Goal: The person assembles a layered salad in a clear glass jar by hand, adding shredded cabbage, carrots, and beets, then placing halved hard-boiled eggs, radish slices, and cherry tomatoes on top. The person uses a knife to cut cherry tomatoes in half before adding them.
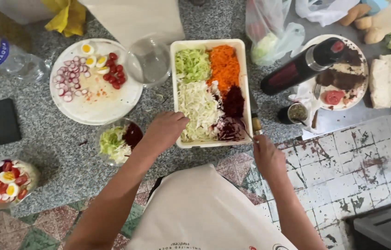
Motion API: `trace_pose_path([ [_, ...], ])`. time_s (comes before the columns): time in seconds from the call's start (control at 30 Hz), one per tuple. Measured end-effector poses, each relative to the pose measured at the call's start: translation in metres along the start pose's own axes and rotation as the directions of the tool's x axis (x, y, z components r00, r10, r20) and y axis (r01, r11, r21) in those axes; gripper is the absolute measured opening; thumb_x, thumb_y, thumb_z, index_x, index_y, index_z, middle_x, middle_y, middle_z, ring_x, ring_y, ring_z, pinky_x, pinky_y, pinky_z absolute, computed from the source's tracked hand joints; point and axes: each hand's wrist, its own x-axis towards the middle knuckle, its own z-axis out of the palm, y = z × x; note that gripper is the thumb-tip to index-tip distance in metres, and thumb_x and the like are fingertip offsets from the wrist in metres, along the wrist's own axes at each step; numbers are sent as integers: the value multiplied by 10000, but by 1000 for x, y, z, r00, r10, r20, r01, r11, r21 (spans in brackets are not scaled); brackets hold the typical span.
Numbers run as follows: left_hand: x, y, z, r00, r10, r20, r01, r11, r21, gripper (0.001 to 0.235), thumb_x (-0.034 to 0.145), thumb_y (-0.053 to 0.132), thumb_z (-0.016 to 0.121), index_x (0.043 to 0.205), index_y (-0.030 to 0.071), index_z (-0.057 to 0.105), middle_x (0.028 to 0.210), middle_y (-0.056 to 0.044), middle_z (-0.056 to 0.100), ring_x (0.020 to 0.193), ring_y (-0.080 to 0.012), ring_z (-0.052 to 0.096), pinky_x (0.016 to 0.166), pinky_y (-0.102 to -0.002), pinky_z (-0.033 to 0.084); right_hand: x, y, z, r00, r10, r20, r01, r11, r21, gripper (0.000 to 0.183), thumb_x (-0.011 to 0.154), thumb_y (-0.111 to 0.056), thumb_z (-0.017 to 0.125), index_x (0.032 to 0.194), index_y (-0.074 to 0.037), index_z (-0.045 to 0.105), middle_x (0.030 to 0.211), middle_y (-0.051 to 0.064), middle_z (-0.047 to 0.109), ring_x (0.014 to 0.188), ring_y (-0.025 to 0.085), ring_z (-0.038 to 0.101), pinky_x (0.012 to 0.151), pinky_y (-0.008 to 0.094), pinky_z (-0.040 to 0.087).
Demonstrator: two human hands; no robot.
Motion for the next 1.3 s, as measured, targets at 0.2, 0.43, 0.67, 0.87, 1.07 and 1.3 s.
trace_pose_path([
  [0.2,15,8,19,997,-55,58,54,998,12,216,1075,163,542,1271,87,593,1283,-114,566,1213,-298,609,1027,-510,553,-34,-7,8,969,-190,-160,222,952,212,423,933,-139,578,1343,-242,609,1002,81,721,645,341,741,556,481,617],
  [0.43,38,11,11,994,-77,71,79,997,-24,229,1077,145,532,1282,67,596,1292,-131,575,1227,-311,606,1028,-518,547,-14,17,28,945,-270,-184,319,886,337,448,938,-146,570,1372,-254,573,1014,33,680,673,317,751,512,489,595],
  [0.67,113,-12,-11,996,-81,31,85,981,-173,241,1074,95,522,1286,43,624,1244,-157,622,1197,-349,624,984,-547,537,41,-53,-117,939,-70,336,-316,204,926,520,1011,-41,390,1521,-69,485,870,152,677,487,219,621,414,341,512],
  [0.87,200,-23,-29,997,-69,43,81,881,-465,256,1070,141,490,1268,22,602,1214,-164,600,1157,-357,617,972,-533,505,122,-68,-68,880,23,474,-474,83,876,444,1004,-112,464,1421,-86,610,715,135,638,490,207,613,386,377,475],
  [1.07,231,-30,-3,985,-57,160,128,870,-476,272,1081,206,475,1251,89,652,1220,-126,634,1150,-339,632,983,-485,485,155,-83,-59,772,166,614,-627,33,779,462,958,-70,482,1397,30,585,827,128,653,587,184,636,401,309,462],
  [1.3,245,-54,40,922,-197,333,376,663,-648,414,1051,419,393,1069,128,687,1068,-54,635,1081,-306,656,880,-376,476,183,-101,-31,721,166,673,-627,-256,736,521,941,-82,463,1461,-56,490,872,78,622,627,188,612,409,291,430],
])
